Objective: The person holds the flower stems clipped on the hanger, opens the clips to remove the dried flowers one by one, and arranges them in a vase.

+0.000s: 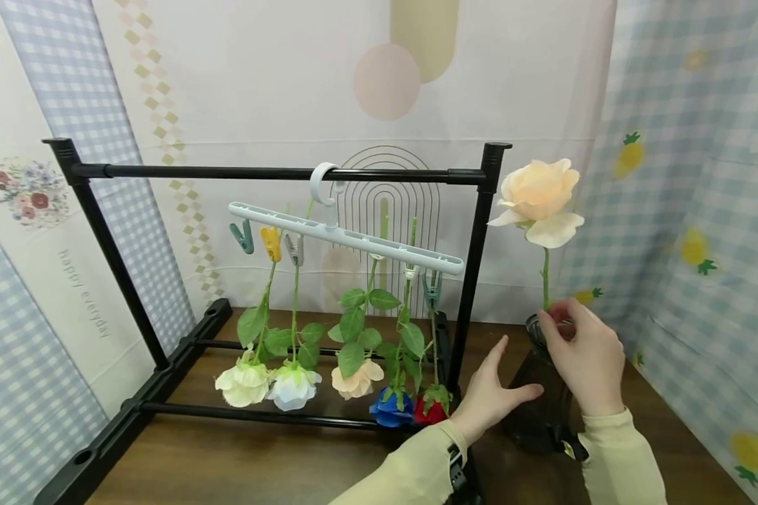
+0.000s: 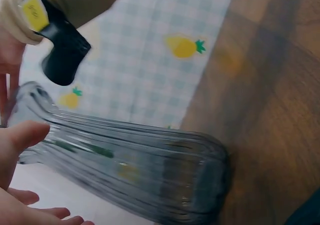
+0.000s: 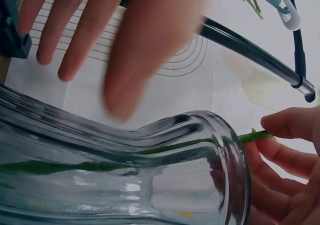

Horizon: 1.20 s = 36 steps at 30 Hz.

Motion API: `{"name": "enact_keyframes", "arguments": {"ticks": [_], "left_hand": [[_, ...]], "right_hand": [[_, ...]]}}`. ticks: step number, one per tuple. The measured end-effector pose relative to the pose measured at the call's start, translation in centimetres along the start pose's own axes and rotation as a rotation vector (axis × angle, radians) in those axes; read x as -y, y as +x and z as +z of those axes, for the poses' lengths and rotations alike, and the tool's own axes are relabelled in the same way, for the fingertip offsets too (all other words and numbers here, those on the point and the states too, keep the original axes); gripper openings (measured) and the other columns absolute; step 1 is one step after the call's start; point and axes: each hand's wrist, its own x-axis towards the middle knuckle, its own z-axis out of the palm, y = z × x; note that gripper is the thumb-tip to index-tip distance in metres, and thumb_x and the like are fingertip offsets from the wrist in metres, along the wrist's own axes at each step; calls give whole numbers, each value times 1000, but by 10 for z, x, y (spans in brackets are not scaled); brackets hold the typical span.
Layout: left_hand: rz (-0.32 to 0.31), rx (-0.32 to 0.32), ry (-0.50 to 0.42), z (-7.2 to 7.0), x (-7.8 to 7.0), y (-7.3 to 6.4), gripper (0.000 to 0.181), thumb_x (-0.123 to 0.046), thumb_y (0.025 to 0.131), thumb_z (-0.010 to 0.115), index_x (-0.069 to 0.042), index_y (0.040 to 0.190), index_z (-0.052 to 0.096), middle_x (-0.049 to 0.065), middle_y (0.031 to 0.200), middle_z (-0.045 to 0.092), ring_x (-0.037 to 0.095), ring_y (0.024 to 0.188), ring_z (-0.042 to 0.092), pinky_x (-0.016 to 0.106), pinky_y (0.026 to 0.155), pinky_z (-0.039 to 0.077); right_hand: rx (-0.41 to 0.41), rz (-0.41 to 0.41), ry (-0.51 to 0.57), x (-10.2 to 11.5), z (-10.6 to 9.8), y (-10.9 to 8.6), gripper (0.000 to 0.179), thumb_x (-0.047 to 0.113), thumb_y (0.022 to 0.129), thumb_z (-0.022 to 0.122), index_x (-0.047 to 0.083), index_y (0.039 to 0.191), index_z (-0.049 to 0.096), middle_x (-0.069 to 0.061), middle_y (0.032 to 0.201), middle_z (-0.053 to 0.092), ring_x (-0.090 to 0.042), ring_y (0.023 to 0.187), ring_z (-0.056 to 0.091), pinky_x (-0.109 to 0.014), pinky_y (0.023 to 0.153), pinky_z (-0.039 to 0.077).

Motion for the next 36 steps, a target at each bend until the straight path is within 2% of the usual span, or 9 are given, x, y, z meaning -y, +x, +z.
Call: {"name": "enact_keyframes", "arguments": {"ticks": [2, 6, 11, 16, 23, 27, 32, 36], "left_hand": [[12, -22, -4, 4, 4, 2, 73, -40, 73, 70, -46, 132, 27, -13, 137, 37, 13, 125, 40, 37, 93, 43], [51, -26, -14, 10, 9, 5, 67, -37, 74, 69, -42, 131, 33, -16, 134, 41, 8, 123, 43, 31, 92, 43], [112, -21, 14, 17, 12, 2, 61, -35, 77, 68, -36, 131, 39, -16, 131, 46, 5, 119, 47, 27, 90, 44], [158, -59, 73, 22, 11, 0, 61, -35, 76, 68, -32, 131, 42, -13, 127, 51, 4, 112, 52, 24, 88, 45], [143, -59, 103, 26, 7, -5, 61, -37, 77, 67, -35, 131, 40, -14, 129, 49, 6, 115, 50, 27, 89, 45], [136, -64, 123, 27, 7, -5, 62, -38, 76, 67, -36, 131, 38, -14, 129, 48, 8, 116, 49, 28, 89, 45], [145, -67, 122, 26, 8, -6, 63, -38, 77, 67, -36, 132, 37, -13, 130, 47, 8, 117, 49, 28, 89, 45], [165, -65, 120, 27, 10, -5, 63, -38, 78, 66, -36, 133, 37, -13, 131, 47, 7, 117, 49, 27, 89, 45]], "right_hand": [[21, 2, -13, -1, 0, -2, 17, 25, 82, 62, 9, 88, 65, -15, 80, 67, 34, 60, 29, -13, 44, 32], [80, -18, -35, -3, -1, -5, 16, 26, 82, 63, 12, 88, 66, -13, 79, 69, 29, 59, 34, -19, 46, 35], [156, -36, -48, -6, -5, -10, 14, 27, 81, 64, 14, 86, 67, -10, 76, 69, 26, 62, 37, -16, 51, 37], [187, -67, -79, -5, -8, -13, 12, 26, 81, 64, 14, 82, 68, -6, 69, 67, 9, 55, 48, -21, 48, 36], [253, -32, -134, -5, -13, -16, 25, 30, 85, 59, 7, 82, 69, -8, 67, 67, -10, 50, 53, -24, 45, 36], [284, -25, -152, -5, -14, -15, 30, 33, 86, 57, 7, 81, 70, -8, 67, 67, -15, 51, 55, -27, 46, 37], [298, -65, -148, -3, -13, -15, 31, 33, 86, 58, 5, 81, 71, -9, 69, 68, -19, 53, 57, -32, 46, 40], [265, -102, -143, -1, -15, -18, 27, 30, 83, 61, 4, 85, 70, -12, 73, 69, -26, 57, 59, -40, 53, 42]]}}
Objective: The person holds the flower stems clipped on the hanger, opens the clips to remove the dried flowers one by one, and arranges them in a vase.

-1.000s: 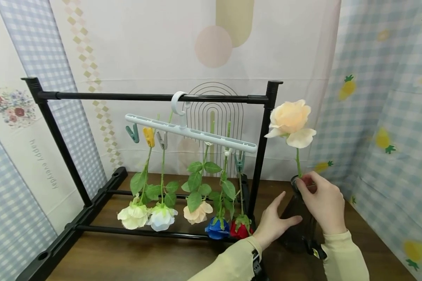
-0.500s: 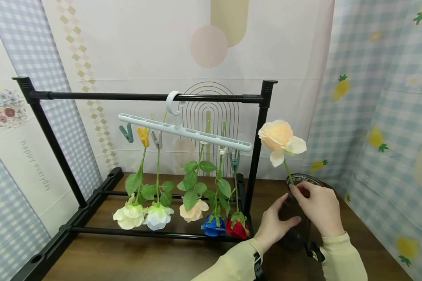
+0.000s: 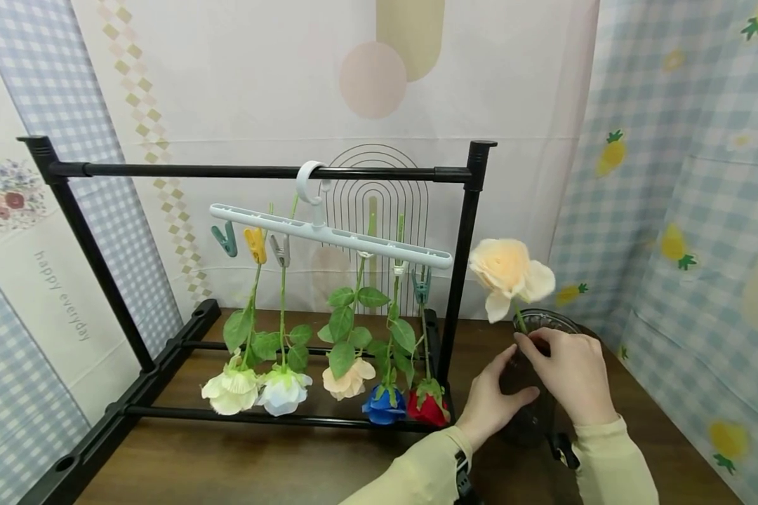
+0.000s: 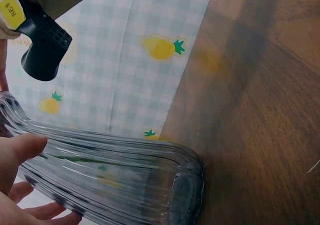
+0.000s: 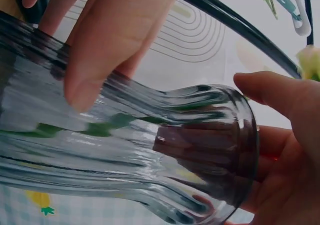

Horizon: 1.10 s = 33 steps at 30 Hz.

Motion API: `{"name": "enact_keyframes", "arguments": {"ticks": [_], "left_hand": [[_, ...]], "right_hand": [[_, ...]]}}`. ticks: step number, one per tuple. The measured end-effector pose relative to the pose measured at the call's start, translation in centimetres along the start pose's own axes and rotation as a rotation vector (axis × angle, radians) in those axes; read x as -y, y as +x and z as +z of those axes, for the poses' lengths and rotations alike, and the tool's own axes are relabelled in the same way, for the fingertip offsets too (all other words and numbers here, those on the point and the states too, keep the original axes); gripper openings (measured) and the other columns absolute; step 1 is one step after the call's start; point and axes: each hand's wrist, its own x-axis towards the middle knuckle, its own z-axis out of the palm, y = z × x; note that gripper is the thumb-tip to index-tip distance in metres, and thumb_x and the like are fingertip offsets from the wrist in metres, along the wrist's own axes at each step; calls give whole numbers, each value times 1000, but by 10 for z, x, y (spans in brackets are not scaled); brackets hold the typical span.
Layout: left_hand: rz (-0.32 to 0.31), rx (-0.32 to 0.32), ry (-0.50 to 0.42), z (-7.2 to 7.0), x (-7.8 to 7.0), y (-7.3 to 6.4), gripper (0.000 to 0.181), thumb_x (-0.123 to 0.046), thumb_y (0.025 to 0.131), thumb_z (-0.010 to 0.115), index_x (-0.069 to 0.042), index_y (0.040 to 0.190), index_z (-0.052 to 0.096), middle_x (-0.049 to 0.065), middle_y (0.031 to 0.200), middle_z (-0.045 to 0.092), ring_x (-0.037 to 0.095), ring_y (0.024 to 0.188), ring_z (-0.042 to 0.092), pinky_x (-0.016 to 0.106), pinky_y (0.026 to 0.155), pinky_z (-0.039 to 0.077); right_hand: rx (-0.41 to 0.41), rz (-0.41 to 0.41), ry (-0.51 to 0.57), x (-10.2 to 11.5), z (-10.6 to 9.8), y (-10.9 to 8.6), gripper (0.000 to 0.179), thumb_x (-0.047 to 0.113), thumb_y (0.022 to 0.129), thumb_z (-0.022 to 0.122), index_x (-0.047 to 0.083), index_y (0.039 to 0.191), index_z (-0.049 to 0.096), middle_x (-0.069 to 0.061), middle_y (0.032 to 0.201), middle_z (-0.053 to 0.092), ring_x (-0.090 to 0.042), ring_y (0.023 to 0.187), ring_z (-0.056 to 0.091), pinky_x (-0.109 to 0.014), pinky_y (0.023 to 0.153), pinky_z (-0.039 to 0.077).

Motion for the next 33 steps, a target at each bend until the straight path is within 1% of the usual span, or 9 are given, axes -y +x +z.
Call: {"name": "enact_keyframes", "arguments": {"ticks": [5, 11, 15, 18, 20, 22, 25, 29, 33], "left_hand": [[0, 17, -8, -1, 1, 0, 63, -38, 78, 66, -37, 133, 36, -14, 131, 46, 7, 118, 48, 27, 90, 44], [-38, 52, -37, -4, -6, -2, 64, -37, 77, 67, -41, 132, 35, -16, 132, 44, 6, 119, 46, 28, 91, 43], [-63, 59, -39, -8, -12, -4, 66, -38, 76, 67, -40, 133, 33, -14, 133, 43, 7, 121, 45, 29, 93, 42], [-69, 92, -5, -14, -17, -7, 70, -39, 76, 67, -37, 135, 30, -13, 135, 41, 8, 122, 44, 29, 93, 42], [-50, 140, 67, -23, -19, -7, 72, -40, 77, 66, -32, 137, 29, -10, 136, 41, 9, 122, 43, 29, 93, 42], [-21, 224, 200, -35, -23, -10, 71, -42, 77, 65, -28, 137, 30, -6, 134, 43, 11, 119, 47, 27, 90, 44], [29, 428, 422, -57, -29, -18, 61, -45, 80, 60, -28, 134, 36, -8, 126, 51, 6, 108, 54, 22, 81, 46], [107, 713, 543, -94, -39, -31, 40, -44, 86, 52, -33, 125, 46, -17, 104, 62, -7, 85, 57, 12, 68, 44], [272, 876, 509, -146, -48, -41, 34, -38, 90, 49, -30, 123, 49, -19, 101, 61, -12, 82, 54, 6, 70, 41]], "right_hand": [[-42, -7, -25, 5, -13, -5, 25, 28, 79, 66, 5, 89, 68, -15, 81, 69, -32, 64, 61, -45, 59, 41], [-15, 69, -45, 17, -40, -15, 30, 31, 80, 65, 4, 93, 66, -18, 90, 67, -38, 77, 60, -48, 63, 40], [-8, 66, -38, 25, -50, -20, 27, 29, 80, 65, 6, 95, 66, -18, 92, 66, -40, 81, 58, -50, 65, 39], [-23, 37, -25, 31, -54, -23, 24, 27, 78, 67, 9, 95, 66, -15, 92, 67, -36, 80, 59, -47, 64, 39], [-63, -6, 7, 35, -53, -22, 23, 24, 77, 69, 12, 96, 67, -10, 92, 67, -18, 83, 61, -40, 66, 40], [-112, -56, 43, 40, -51, -23, 24, 20, 74, 71, 16, 98, 67, -5, 93, 67, 5, 87, 55, -33, 69, 39], [-175, -142, 104, 48, -47, -23, 34, 10, 71, 73, 19, 103, 66, -1, 96, 66, 24, 94, 38, -18, 73, 36], [-182, -224, 180, 63, -42, -23, 45, 1, 69, 72, 20, 109, 64, 2, 103, 63, 18, 104, 41, -3, 79, 32], [-141, -295, 245, 82, -36, -18, 47, 1, 71, 70, 21, 113, 62, 3, 111, 61, 9, 109, 45, -2, 85, 30]]}}
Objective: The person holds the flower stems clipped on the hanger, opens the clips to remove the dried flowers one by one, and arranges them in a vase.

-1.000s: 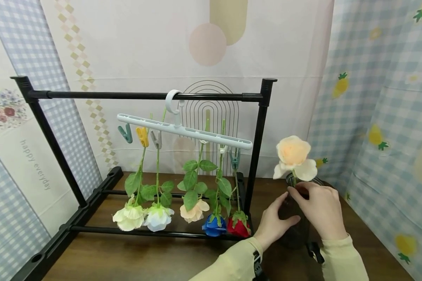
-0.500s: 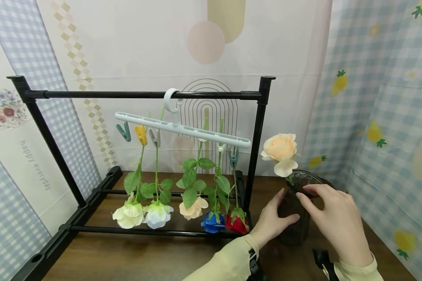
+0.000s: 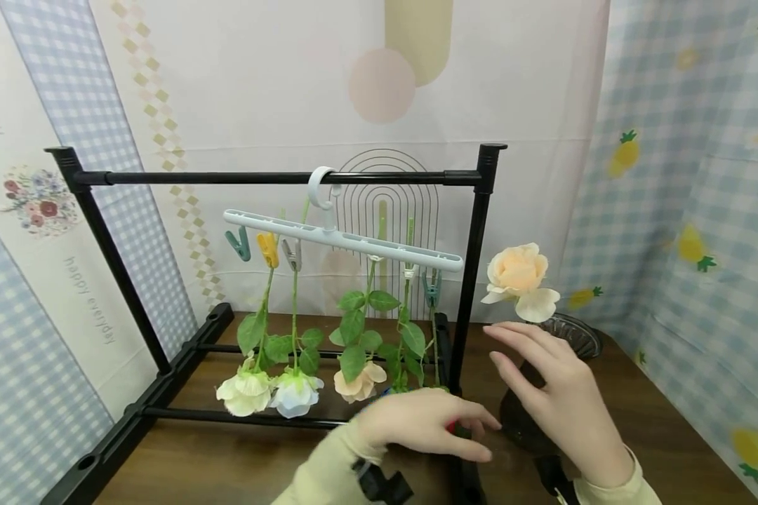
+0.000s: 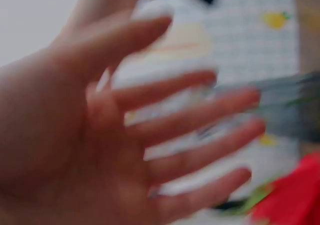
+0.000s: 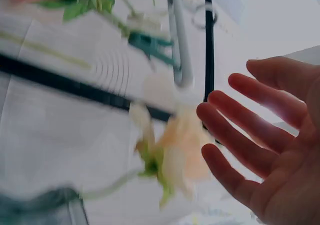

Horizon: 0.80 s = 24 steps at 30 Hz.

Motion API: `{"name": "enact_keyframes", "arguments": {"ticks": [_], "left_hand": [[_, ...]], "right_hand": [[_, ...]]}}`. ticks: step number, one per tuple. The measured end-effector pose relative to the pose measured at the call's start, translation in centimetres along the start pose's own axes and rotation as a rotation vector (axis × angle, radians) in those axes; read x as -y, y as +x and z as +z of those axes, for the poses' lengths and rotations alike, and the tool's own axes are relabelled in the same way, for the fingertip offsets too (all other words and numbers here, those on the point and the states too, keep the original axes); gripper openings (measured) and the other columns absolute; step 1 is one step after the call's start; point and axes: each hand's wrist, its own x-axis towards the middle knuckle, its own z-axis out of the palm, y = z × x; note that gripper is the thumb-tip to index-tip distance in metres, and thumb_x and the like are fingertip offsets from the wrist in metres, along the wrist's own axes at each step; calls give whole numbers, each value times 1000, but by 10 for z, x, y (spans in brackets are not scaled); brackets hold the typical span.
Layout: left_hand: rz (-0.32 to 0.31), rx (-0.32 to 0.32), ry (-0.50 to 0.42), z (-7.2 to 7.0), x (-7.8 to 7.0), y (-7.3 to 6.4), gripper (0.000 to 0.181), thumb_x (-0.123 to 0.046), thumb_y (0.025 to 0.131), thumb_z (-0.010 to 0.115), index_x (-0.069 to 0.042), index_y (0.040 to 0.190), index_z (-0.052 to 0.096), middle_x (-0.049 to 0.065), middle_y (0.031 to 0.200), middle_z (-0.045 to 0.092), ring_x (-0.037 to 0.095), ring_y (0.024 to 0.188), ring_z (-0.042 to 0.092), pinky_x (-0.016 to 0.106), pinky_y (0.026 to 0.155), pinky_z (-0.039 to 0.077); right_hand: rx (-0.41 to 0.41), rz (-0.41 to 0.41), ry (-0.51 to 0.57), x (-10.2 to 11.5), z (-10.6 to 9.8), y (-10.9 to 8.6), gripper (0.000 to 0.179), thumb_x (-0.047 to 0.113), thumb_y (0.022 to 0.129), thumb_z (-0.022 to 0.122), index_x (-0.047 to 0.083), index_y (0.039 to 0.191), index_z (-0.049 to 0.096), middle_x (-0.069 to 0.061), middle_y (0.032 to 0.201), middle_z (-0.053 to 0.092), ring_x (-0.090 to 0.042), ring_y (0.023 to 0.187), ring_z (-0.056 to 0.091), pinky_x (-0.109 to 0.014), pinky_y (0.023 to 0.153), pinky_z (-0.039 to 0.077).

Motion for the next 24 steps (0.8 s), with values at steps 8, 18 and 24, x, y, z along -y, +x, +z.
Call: {"name": "enact_keyframes", "arguments": {"ticks": [8, 18, 24], "left_hand": [[278, -115, -293, -57, 19, -102, 34, -21, 93, 47, -18, 127, 48, -2, 118, 58, 1, 109, 53, 19, 91, 43], [-377, -1066, -302, -89, 90, -177, 27, -40, 87, 54, -18, 98, 65, 1, 93, 68, 16, 88, 61, 30, 78, 47], [-625, -1228, -239, -105, 130, -181, 35, -42, 88, 51, -16, 109, 61, 6, 108, 62, 22, 100, 57, 38, 84, 45]], "right_hand": [[30, -260, 137, 23, 34, 24, 41, 6, 74, 69, 17, 113, 62, 2, 110, 61, -6, 100, 54, -9, 82, 38], [376, -269, 201, 45, 93, 72, 35, 21, 84, 62, 24, 118, 56, 9, 114, 59, -7, 103, 56, -29, 85, 48], [477, -282, 191, 63, 129, 118, 32, 21, 86, 58, 19, 118, 56, 6, 112, 61, -5, 96, 58, -23, 82, 48]]}}
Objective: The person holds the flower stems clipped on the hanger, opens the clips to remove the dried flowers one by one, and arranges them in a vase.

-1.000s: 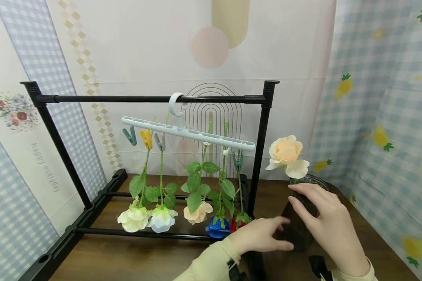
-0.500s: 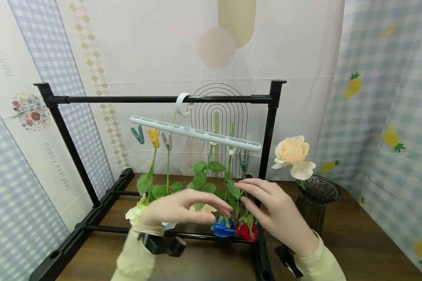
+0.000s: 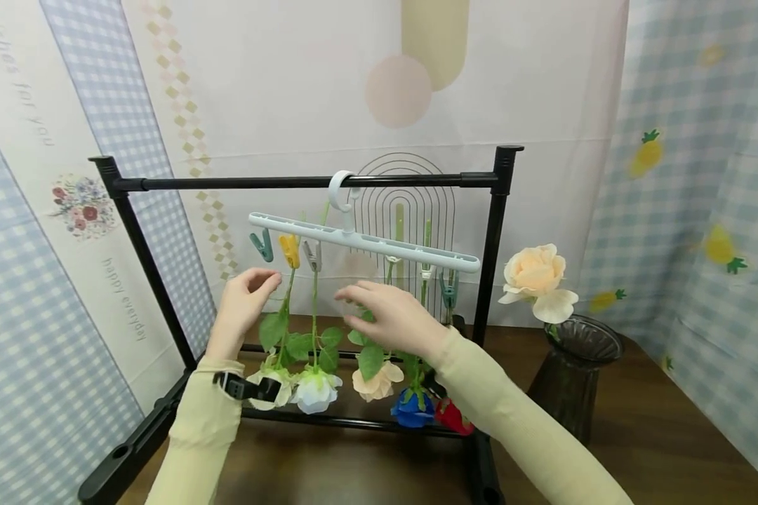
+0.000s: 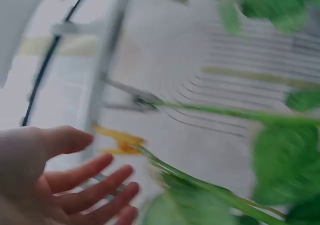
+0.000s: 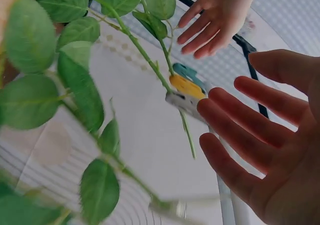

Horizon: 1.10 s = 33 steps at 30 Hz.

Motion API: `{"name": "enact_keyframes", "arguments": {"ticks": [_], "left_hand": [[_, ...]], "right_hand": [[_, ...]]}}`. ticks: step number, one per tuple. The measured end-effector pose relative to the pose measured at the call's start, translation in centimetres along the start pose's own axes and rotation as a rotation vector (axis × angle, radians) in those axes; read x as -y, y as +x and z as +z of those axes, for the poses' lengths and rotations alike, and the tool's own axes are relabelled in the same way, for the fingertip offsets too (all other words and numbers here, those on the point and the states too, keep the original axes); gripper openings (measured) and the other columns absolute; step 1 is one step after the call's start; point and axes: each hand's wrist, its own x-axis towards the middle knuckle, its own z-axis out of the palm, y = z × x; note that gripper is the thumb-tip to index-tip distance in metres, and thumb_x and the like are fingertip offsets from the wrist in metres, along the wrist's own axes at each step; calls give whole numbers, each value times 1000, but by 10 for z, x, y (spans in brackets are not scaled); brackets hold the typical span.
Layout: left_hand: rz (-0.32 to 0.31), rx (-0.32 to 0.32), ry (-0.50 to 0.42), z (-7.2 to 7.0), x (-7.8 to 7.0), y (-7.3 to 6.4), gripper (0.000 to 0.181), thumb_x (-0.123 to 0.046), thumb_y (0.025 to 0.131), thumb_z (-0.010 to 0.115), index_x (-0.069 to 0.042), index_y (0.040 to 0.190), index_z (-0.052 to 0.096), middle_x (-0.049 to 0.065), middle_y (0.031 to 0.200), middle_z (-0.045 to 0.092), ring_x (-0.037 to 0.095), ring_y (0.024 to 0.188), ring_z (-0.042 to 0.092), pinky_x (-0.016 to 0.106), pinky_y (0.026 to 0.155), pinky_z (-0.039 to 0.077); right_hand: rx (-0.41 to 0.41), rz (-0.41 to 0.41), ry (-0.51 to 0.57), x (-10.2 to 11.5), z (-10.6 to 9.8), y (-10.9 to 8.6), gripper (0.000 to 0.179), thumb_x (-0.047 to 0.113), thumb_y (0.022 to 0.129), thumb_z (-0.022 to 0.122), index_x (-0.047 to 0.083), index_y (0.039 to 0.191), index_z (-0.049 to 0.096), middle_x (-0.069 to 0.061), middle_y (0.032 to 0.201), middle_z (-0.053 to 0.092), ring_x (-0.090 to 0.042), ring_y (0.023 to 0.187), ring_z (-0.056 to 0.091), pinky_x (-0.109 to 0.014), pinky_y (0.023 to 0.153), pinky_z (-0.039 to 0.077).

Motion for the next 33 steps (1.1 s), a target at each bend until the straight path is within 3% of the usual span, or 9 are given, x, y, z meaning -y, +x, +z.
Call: {"name": "enact_keyframes", "arguments": {"ticks": [5, 12, 17, 23, 27, 30, 33], "left_hand": [[20, -30, 32, 11, 15, 17, 35, -40, 88, 51, -15, 111, 60, 7, 108, 62, 23, 100, 58, 39, 83, 47], [-5, 51, -77, 18, 18, 31, 35, -38, 86, 56, -14, 110, 61, 9, 103, 66, 23, 95, 60, 39, 84, 46], [-39, 45, -126, 19, 18, 32, 25, -26, 85, 59, -10, 104, 64, 12, 93, 68, 20, 79, 64, 36, 77, 49], [-116, 59, -241, 21, 16, 27, 25, -23, 83, 62, -8, 103, 65, 14, 92, 69, 17, 72, 65, 33, 73, 52], [-138, 95, -275, 24, 19, 22, 26, -22, 82, 63, -8, 104, 65, 14, 94, 69, 12, 69, 65, 29, 70, 52], [-115, 114, -272, 26, 22, 19, 25, -19, 83, 63, -9, 105, 65, 13, 93, 69, 10, 67, 64, 27, 67, 52], [-93, 111, -281, 26, 24, 15, 23, -15, 82, 62, -8, 104, 65, 15, 92, 68, 13, 66, 64, 27, 65, 52]], "right_hand": [[46, 37, 0, 3, 7, 40, 28, 19, 87, 55, 19, 115, 57, 5, 96, 65, -5, 83, 59, -23, 71, 49], [10, 119, 4, -1, 21, 75, 24, 19, 88, 53, 16, 111, 58, 3, 83, 66, -6, 68, 58, -21, 61, 46], [-77, 189, -50, 3, 34, 94, 23, 25, 89, 52, 15, 108, 60, 3, 74, 66, -6, 52, 52, -19, 46, 39], [-202, 291, -224, 12, 53, 108, 29, 37, 88, 51, 15, 103, 61, 3, 59, 60, -9, 39, 45, -21, 36, 29], [-319, 309, -353, 15, 66, 117, 31, 42, 86, 52, 13, 80, 61, 0, 51, 56, -11, 37, 44, -24, 34, 27], [-426, 304, -451, 18, 74, 121, 37, 44, 85, 53, 13, 64, 54, -1, 45, 51, -13, 35, 42, -26, 34, 27], [-501, 298, -540, 20, 80, 126, 41, 46, 84, 55, 14, 59, 50, 0, 40, 46, -12, 32, 40, -26, 33, 26]]}}
